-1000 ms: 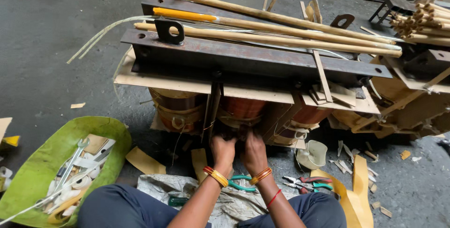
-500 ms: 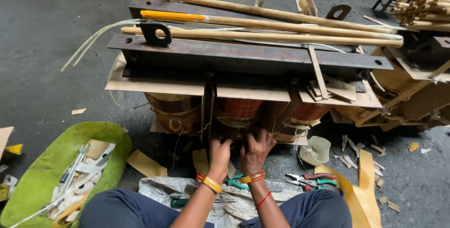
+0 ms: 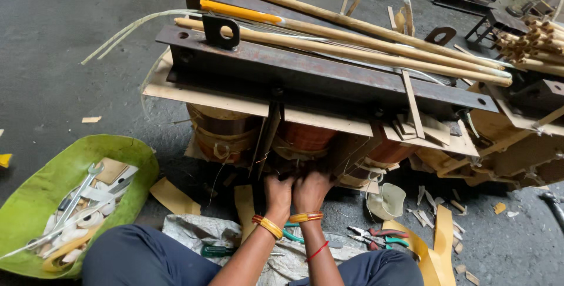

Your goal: The person sits on the floor and assembles electrical components by hand. They wrap thin strips of material around cylindrical copper coils, thread wires through the assembly, and use pliers to cut and adjust wires. The person also uses a wooden stick to push or adjust parts within the assembly.

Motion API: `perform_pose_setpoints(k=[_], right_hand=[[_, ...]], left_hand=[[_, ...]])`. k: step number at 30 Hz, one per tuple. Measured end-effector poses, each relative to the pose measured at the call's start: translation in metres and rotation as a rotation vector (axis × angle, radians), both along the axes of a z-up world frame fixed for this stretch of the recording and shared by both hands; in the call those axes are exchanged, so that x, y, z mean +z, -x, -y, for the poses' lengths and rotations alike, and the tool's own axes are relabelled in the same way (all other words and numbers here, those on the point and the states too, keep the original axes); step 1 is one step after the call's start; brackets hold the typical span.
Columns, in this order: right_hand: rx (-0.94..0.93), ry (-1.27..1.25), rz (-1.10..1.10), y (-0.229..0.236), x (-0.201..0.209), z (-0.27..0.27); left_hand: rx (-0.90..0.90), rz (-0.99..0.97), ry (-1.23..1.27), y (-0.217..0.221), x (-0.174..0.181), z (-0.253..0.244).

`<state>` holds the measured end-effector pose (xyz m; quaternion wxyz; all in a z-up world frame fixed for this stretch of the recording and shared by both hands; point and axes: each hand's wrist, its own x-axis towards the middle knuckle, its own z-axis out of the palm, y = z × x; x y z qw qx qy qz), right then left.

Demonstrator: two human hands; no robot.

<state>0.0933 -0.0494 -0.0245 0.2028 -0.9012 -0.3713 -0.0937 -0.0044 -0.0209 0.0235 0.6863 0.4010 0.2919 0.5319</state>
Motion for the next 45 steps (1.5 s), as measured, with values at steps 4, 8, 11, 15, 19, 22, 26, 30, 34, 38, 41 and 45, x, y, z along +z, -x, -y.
perform_pose_setpoints(k=[4,8,11,15,19,22,26,30,34,38,41,45], right_hand=[[0.117,-0.589,-0.337,0.022,0.037,0.017],[0.223,-0.862,-0.303,0.053,0.079,0.050],[0.305,-0.661,0.021,0.059,0.097,0.058],[0.370,-0.496,0.204,0.049,0.093,0.049],[0.310,-0.442,0.324,0.033,0.066,0.040],[0.444,-0.490,0.115,0.019,0.055,0.038],[0.481,-0.449,-0.083,0.005,0.052,0.031],[0.452,-0.291,-0.032,0.007,0.052,0.026],[0.353,-0.188,0.011,0.009,0.054,0.021],[0.203,-0.068,-0.126,0.012,0.060,0.020],[0.252,-0.273,-0.162,0.030,0.063,0.029],[0.304,-0.701,-0.205,0.064,0.054,0.056]], left_hand=[[0.050,-0.040,0.026,-0.003,0.003,-0.001],[0.073,-0.085,0.073,-0.003,0.005,-0.001],[0.054,-0.017,0.124,-0.005,0.011,0.003],[0.055,-0.042,0.112,-0.006,0.022,0.003],[0.051,-0.035,0.086,-0.003,0.010,0.014],[0.091,-0.023,0.178,-0.007,0.004,0.018],[0.024,0.032,0.222,0.000,0.008,0.018],[-0.026,-0.082,0.094,0.018,0.025,0.022],[-0.176,-0.641,-0.048,0.064,0.012,0.010],[-0.222,-1.189,-0.362,0.138,-0.041,-0.049],[0.104,-1.602,-0.674,0.196,-0.086,-0.121],[-0.056,-1.771,-0.943,0.235,-0.152,-0.182]])
